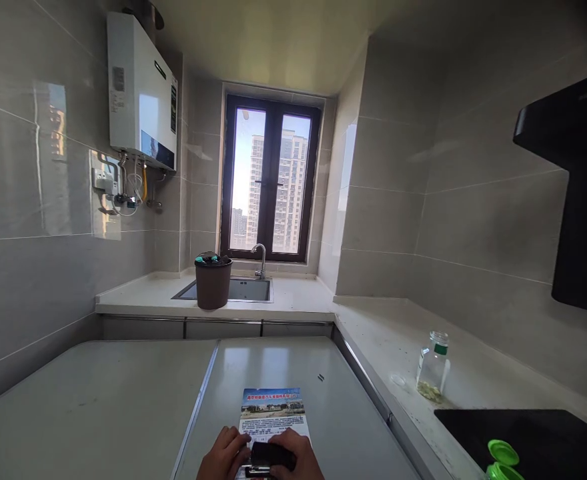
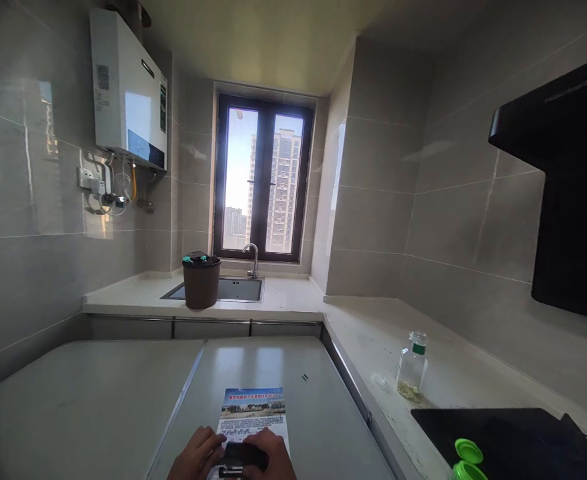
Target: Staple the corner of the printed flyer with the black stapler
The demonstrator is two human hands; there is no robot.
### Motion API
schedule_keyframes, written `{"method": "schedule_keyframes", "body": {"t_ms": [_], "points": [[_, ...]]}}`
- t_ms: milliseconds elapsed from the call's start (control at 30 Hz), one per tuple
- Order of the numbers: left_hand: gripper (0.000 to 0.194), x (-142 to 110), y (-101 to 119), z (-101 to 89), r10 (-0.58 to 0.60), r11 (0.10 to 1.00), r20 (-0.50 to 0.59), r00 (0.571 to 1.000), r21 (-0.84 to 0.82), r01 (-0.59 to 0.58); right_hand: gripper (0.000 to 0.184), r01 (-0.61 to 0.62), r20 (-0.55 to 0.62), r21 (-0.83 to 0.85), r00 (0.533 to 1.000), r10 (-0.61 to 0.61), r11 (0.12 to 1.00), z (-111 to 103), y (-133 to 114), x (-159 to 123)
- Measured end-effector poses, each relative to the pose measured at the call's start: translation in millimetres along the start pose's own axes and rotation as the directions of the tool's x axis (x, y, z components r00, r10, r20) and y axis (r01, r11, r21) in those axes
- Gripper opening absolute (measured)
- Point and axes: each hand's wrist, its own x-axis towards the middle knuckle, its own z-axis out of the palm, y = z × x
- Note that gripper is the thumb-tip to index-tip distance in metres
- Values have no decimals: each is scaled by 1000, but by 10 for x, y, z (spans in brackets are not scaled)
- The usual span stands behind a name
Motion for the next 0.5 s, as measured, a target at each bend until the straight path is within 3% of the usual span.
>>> {"method": "schedule_keyframes", "body": {"t_ms": [133, 333, 500], "points": [[47, 13, -39, 7, 51, 999, 31, 998, 14, -51, 49, -1, -10, 26, 1000, 1, 1000, 7, -4, -5], [53, 4, 114, -65, 13, 997, 31, 999, -70, -11, 47, -7, 15, 13, 1000, 7, 1000, -47, -104, -26], [61, -8, 61, -30, -26, 995, -46, 999, -96, 21, 48, -12, -15, 64, 1000, 13, 998, -39, -90, -41]]}}
